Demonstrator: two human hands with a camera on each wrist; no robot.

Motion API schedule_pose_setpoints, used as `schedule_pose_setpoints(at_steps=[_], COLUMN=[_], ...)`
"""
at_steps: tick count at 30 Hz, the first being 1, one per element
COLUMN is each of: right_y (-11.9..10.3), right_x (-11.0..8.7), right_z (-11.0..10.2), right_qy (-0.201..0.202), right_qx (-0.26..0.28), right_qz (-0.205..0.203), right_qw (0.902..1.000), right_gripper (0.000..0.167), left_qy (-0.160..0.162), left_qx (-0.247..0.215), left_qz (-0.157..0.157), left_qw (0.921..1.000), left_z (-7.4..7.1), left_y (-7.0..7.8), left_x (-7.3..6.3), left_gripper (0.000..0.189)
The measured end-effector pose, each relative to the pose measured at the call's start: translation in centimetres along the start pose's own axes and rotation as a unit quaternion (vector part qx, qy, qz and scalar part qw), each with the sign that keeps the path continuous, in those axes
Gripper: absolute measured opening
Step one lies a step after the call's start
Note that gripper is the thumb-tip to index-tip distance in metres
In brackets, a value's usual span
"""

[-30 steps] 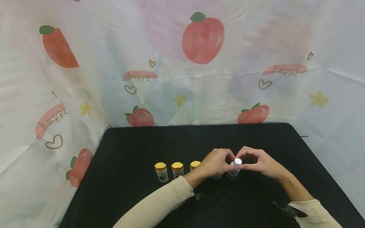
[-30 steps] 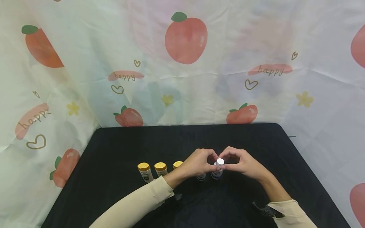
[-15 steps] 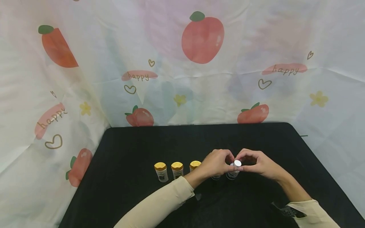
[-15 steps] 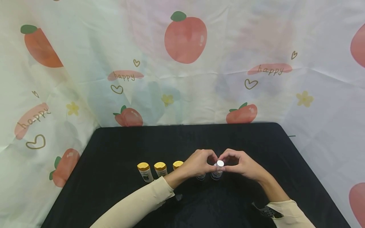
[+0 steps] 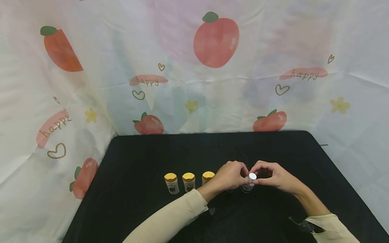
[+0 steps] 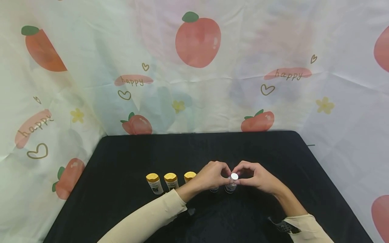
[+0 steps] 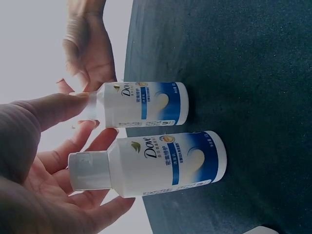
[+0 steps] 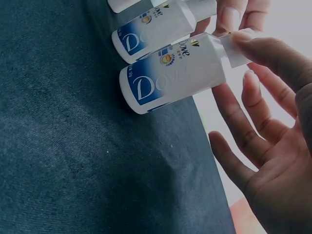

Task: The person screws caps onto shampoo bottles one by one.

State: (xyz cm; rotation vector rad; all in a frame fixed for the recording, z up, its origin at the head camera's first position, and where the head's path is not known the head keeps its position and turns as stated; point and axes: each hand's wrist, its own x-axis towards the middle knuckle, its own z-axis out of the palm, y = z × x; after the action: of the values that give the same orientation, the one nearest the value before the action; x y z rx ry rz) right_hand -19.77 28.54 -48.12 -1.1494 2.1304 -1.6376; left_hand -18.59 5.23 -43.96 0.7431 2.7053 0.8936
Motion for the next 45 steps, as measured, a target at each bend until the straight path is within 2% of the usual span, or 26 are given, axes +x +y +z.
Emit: schedule_pose_setpoints(at_steps=[10, 15, 21, 33, 37, 39, 45], right_y=[0.2, 0.3, 0.2, -0.1, -0.3, -0.5, -1.8], right_x=[-0.2, -0.2, 0.0, 0.2, 0.3, 0.4, 1.0], right_z=[-0.2, -0.4, -0.3, -0.2, -0.4, -0.5, -1.0], right_qy=[0.002, -0.008, -0.020, -0.028, -0.043, -0.045, -0.021], right_qx=[-0.010, 0.000, 0.010, 0.004, 0.008, 0.012, 0.001], right_qz=[0.030, 0.027, 0.059, 0.054, 0.038, 0.044, 0.061], right_qw=[0.9995, 0.9996, 0.9980, 0.9982, 0.9983, 0.9979, 0.9979], right_gripper=[0.029, 0.029, 0.028, 0.031, 0.033, 0.034, 0.032], left_qy=[0.013, 0.016, 0.020, 0.022, 0.027, 0.030, 0.040], left_qx=[-0.006, -0.027, -0.044, -0.064, -0.066, -0.066, -0.082], left_qz=[0.007, -0.001, 0.003, 0.003, 0.010, 0.015, 0.032], left_qw=[0.9999, 0.9995, 0.9988, 0.9977, 0.9974, 0.9972, 0.9954], left_z=[0.4, 0.4, 0.1, -0.4, -0.8, -0.9, -2.1], left_y=[-0.3, -0.5, -0.6, -0.5, -0.4, -0.4, -0.3], left_x=[0.0, -0.1, -0.3, -0.4, -0.4, -0.4, -0.7], left_gripper=[0.020, 0.024, 0.026, 0.025, 0.026, 0.025, 0.024])
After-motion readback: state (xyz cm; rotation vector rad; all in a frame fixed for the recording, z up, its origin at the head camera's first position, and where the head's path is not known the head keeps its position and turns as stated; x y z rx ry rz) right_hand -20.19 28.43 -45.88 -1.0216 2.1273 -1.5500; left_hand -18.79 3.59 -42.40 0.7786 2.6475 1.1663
